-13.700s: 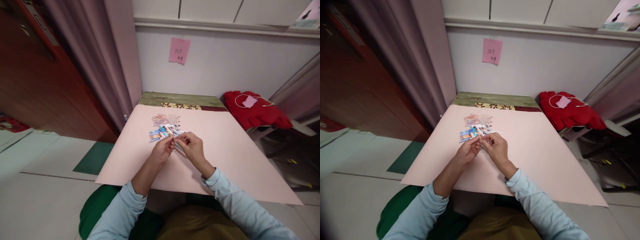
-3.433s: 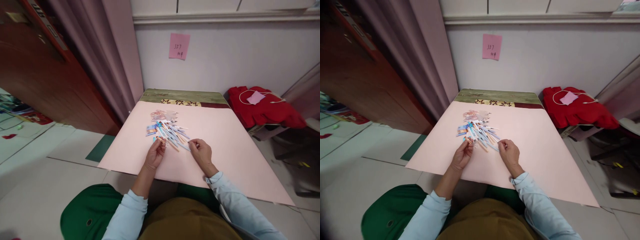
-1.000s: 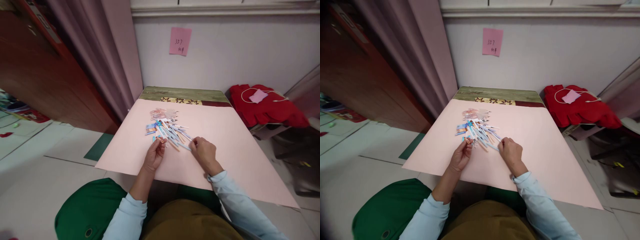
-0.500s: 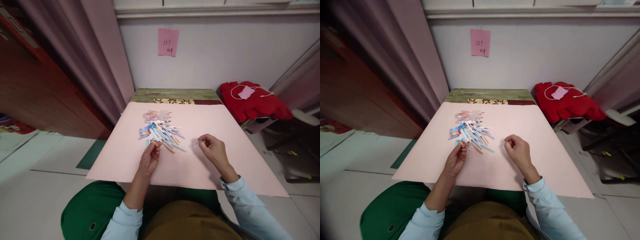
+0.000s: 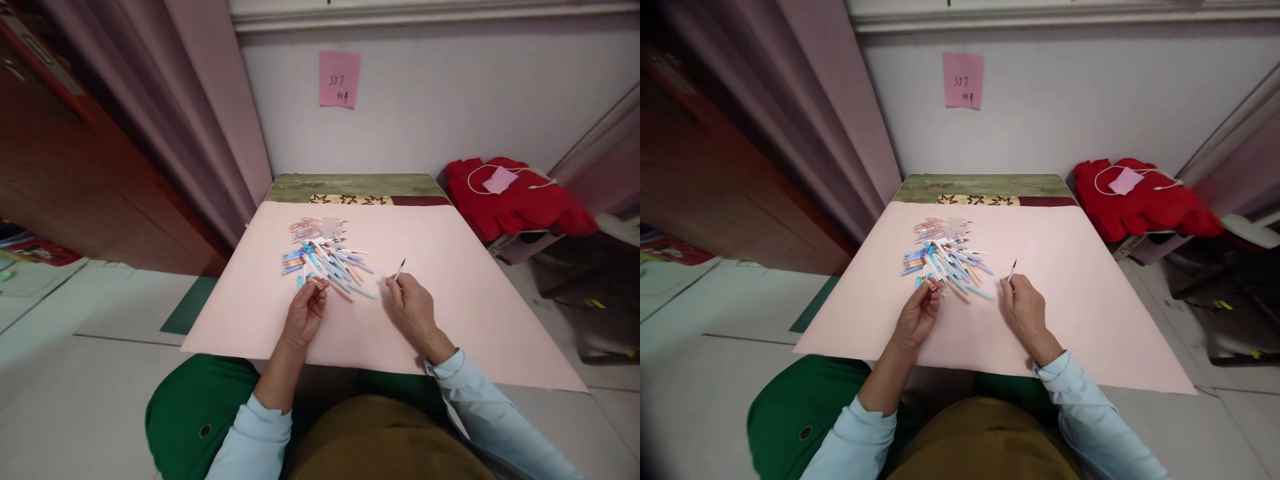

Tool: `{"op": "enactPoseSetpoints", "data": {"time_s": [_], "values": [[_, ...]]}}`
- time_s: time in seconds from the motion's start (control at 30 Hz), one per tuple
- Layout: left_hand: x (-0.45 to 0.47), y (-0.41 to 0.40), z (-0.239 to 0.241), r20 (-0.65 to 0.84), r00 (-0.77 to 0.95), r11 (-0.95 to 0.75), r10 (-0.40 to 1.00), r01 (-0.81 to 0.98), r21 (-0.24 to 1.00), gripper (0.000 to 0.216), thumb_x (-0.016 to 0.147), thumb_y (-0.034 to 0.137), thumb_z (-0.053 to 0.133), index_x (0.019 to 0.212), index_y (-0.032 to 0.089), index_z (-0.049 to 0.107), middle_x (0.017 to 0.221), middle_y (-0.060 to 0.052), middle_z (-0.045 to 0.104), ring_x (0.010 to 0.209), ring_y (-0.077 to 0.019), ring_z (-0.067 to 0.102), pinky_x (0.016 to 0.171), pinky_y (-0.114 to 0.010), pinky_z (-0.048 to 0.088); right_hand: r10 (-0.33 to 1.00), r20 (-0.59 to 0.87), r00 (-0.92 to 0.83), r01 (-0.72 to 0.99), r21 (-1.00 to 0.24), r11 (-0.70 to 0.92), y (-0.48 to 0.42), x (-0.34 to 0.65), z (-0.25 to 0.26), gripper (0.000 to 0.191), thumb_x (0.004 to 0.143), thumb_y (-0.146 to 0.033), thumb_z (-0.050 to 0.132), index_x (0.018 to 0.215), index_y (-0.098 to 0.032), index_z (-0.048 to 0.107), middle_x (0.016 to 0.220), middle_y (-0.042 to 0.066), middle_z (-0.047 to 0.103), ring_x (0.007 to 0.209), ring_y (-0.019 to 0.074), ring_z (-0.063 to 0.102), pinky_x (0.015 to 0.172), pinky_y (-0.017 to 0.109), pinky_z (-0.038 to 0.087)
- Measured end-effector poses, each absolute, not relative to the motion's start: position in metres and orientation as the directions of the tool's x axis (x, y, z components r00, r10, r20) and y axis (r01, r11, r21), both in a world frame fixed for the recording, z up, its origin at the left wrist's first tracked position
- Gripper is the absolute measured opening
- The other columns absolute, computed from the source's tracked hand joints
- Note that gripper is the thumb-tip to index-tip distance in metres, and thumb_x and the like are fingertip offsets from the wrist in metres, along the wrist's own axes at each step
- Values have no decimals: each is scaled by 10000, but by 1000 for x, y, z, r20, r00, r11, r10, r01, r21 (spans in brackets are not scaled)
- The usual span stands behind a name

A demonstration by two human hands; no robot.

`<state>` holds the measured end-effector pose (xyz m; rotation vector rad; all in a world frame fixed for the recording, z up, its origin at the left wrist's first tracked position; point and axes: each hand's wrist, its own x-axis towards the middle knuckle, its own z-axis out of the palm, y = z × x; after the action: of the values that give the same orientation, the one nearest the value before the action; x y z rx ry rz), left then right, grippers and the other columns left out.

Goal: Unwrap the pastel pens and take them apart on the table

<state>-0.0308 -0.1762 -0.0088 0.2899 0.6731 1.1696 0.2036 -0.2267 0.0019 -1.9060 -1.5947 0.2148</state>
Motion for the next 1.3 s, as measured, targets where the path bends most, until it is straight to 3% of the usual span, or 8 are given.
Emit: {"op": "enactPoseSetpoints", "data": {"time_s": [0.13,0.5,0.6,0.67,0.77,0.87,1.03,1.3], "values": [[-31,-176,-11,-334,226,383,915,-746,544,101,885,146,597,944,90,658,867,-85,714,611,-64,646,548,-116,552,974,174,147,827,-561,-25,-230,179,6,341,991,-353,293,1016,-204,599,790,25,684,653,154,594,604,252,319],[-31,-179,-11,-335,264,416,904,-725,549,108,869,185,637,934,100,652,870,-86,730,589,-69,653,530,-125,556,997,21,74,971,-230,-67,-220,136,0,270,911,-416,492,1024,-224,644,814,76,729,671,206,650,553,253,299],[-30,-179,-11,-326,284,425,902,-724,544,109,864,192,646,928,103,646,888,-88,730,605,-75,661,545,-139,568,989,48,138,944,-309,-117,-220,140,2,245,887,-382,513,974,-216,670,739,65,711,633,191,629,554,248,313],[-30,-180,-11,-306,295,420,905,-727,543,109,863,197,650,917,103,645,915,-91,728,637,-78,667,568,-151,578,982,50,182,864,-484,-135,-221,145,7,233,859,-391,537,924,-220,682,642,23,666,571,162,584,540,237,314],[-29,-180,-9,-275,312,414,910,-733,540,112,863,197,653,918,100,646,995,-102,719,683,-76,671,578,-144,577,983,18,181,615,-782,-99,-223,149,17,274,834,-447,547,823,-206,675,557,-23,577,487,123,484,497,224,307],[-29,-181,-7,-272,324,422,906,-731,536,99,860,175,651,926,102,645,1070,-108,706,691,-69,674,574,-130,572,991,-25,129,406,-911,-76,-223,146,21,309,804,-483,573,770,-186,655,548,-36,527,466,103,415,465,217,289],[-30,-183,-7,-257,379,457,889,-710,536,136,878,174,622,987,98,650,1123,-138,697,687,-76,678,580,-139,578,992,-109,69,433,-892,-128,-222,137,18,317,785,-502,593,747,-192,647,470,-58,442,422,101,371,430,217,244],[-30,-178,-13,-292,270,380,917,-815,438,103,914,142,560,943,88,643,1099,-142,704,715,-78,689,648,-152,587,991,89,96,635,-772,7,-242,153,30,242,913,-382,361,843,-232,538,661,-8,610,592,162,553,576,251,366]]}}
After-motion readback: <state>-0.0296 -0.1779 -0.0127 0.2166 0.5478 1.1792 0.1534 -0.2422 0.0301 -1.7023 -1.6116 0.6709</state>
